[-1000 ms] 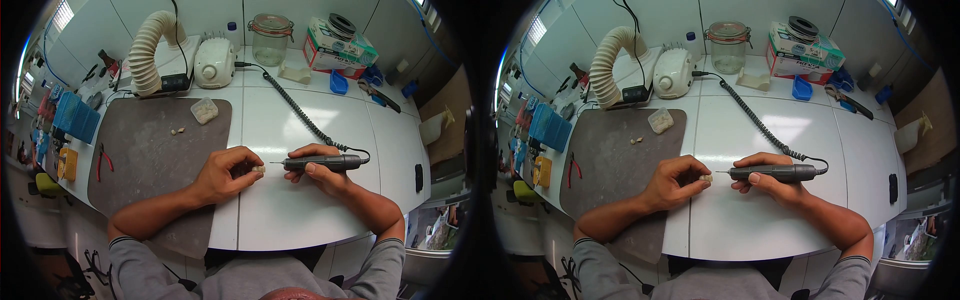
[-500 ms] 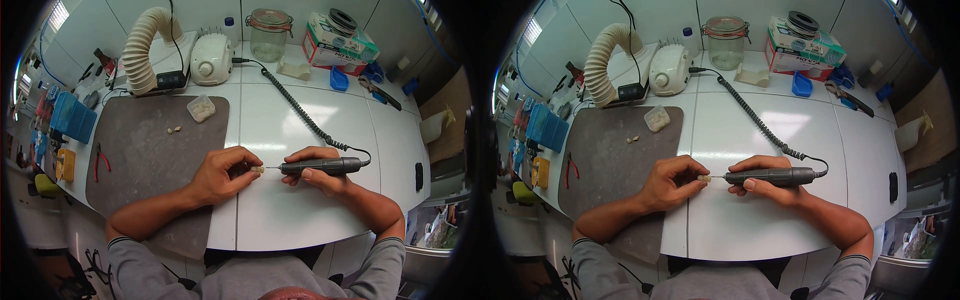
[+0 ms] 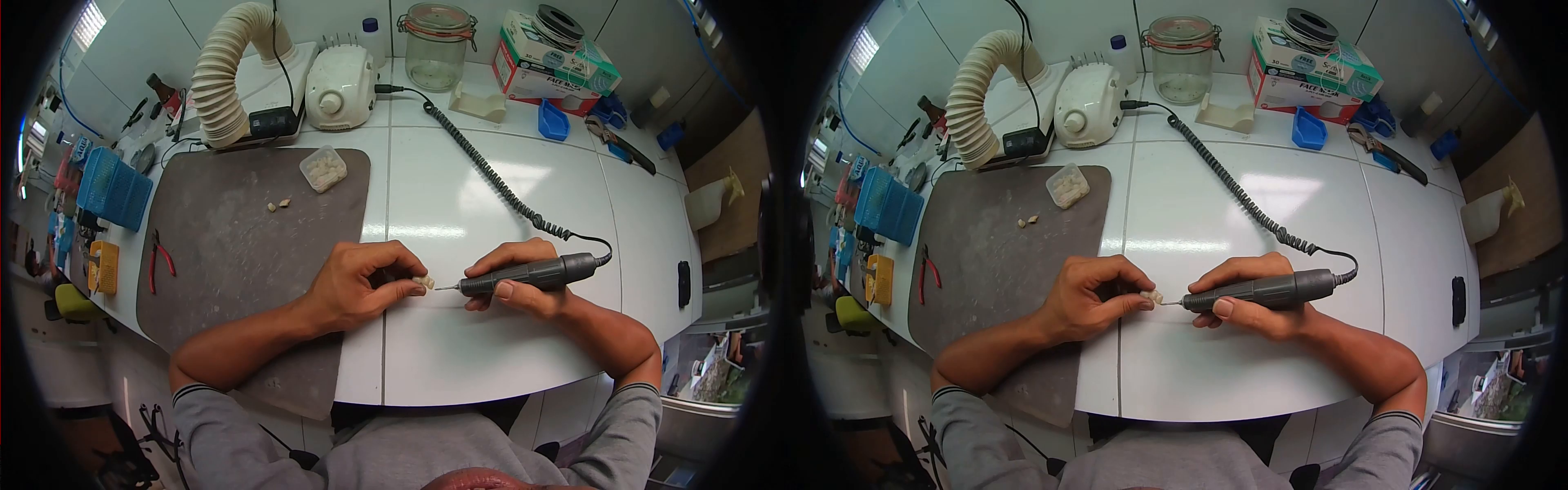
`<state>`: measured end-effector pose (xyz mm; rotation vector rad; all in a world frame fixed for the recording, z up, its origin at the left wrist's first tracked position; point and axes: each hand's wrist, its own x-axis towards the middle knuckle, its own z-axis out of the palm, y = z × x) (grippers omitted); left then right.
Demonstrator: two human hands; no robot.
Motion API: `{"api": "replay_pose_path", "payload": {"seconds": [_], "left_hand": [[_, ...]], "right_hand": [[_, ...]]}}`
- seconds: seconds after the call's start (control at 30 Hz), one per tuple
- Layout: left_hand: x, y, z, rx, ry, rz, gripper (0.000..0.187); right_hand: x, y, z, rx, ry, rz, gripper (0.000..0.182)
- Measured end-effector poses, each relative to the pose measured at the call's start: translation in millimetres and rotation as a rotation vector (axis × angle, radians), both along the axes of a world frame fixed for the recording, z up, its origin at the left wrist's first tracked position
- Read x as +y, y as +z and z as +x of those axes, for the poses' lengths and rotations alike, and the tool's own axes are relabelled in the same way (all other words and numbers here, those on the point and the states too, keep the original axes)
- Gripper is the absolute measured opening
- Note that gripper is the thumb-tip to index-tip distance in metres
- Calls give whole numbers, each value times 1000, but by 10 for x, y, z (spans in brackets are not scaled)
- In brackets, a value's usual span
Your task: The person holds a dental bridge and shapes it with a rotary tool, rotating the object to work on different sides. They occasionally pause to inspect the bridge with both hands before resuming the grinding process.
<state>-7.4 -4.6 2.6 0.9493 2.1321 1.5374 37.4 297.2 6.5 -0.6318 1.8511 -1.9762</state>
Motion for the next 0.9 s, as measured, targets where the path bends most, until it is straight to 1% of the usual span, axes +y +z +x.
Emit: {"api": "replay_pose_path", "payload": {"seconds": [0.1,0.17,0.23,0.33,0.43,0.6,0.7,0.9], "left_hand": [[-14,29,-14,20,-40,-12,15],[0,-30,1,35,-57,22,14],[7,-36,2,91,-70,43,18],[2,3,43,183,-115,29,24],[0,-17,58,216,-159,25,27],[11,-32,62,215,-184,14,29],[35,-25,66,252,-171,37,18],[26,-5,66,240,-206,22,20]], "right_hand": [[15,-23,14,9,12,-50,34],[6,31,54,-89,-43,-25,36],[-19,29,90,-180,-107,-62,35],[-38,46,118,-237,-108,-89,34],[-53,47,117,-243,-86,-35,32],[-76,69,120,-249,-72,-27,32],[-78,49,119,-246,-61,-14,32],[-87,76,103,-235,-46,27,32]]}}
